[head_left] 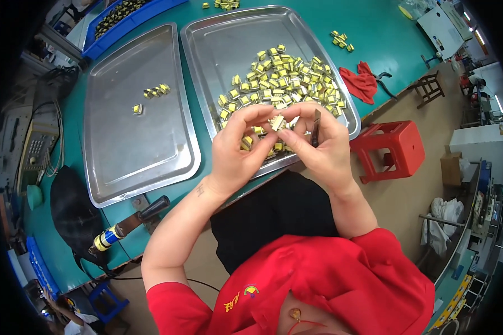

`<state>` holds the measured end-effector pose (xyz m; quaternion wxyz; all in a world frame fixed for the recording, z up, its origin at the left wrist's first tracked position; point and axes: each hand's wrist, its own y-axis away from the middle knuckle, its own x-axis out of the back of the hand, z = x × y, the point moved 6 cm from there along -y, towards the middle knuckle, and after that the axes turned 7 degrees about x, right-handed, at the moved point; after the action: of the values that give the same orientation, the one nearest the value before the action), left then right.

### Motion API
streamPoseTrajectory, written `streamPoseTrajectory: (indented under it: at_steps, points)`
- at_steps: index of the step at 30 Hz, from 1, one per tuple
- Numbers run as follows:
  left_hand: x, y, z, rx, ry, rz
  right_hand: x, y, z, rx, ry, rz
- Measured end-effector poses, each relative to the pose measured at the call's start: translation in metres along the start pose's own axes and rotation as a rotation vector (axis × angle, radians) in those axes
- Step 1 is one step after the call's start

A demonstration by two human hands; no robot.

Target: The person assembles or inspects small electronic components on a factory workbench using tweezers.

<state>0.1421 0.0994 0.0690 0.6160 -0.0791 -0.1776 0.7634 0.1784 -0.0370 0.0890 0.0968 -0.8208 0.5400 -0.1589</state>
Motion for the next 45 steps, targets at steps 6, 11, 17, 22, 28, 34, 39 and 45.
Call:
streamPoseTrajectory:
  at_steps: [6, 11, 17, 22, 28, 34, 39, 45]
  points:
    - [0.000, 0.001, 0.004, -0.076, -0.100, 0.005, -0.003, 0.002, -0.003, 0.041, 0.005, -0.046]
    - [0.000, 0.001, 0.006, -0.112, -0.141, 0.029, -0.003, 0.003, 0.003, 0.008, 0.001, -0.033]
    - [0.000, -0.004, 0.006, -0.077, -0.070, -0.032, 0.001, 0.006, 0.009, -0.044, -0.091, 0.017]
    - [0.000, -0.004, 0.007, -0.032, -0.043, -0.039, 0.002, 0.007, 0.008, -0.049, -0.068, 0.009]
    - [0.000, -0.006, 0.003, 0.020, -0.028, -0.060, 0.001, 0.004, 0.008, -0.026, -0.089, 0.020]
    - [0.003, -0.004, 0.002, -0.041, -0.072, -0.003, 0.002, 0.008, 0.013, -0.017, -0.101, 0.016]
    - [-0.001, -0.004, -0.002, 0.118, 0.025, -0.056, 0.001, 0.006, 0.011, 0.000, -0.127, 0.057]
    - [0.003, -0.005, 0.002, -0.033, -0.042, -0.003, 0.000, 0.005, 0.010, -0.043, -0.082, -0.025]
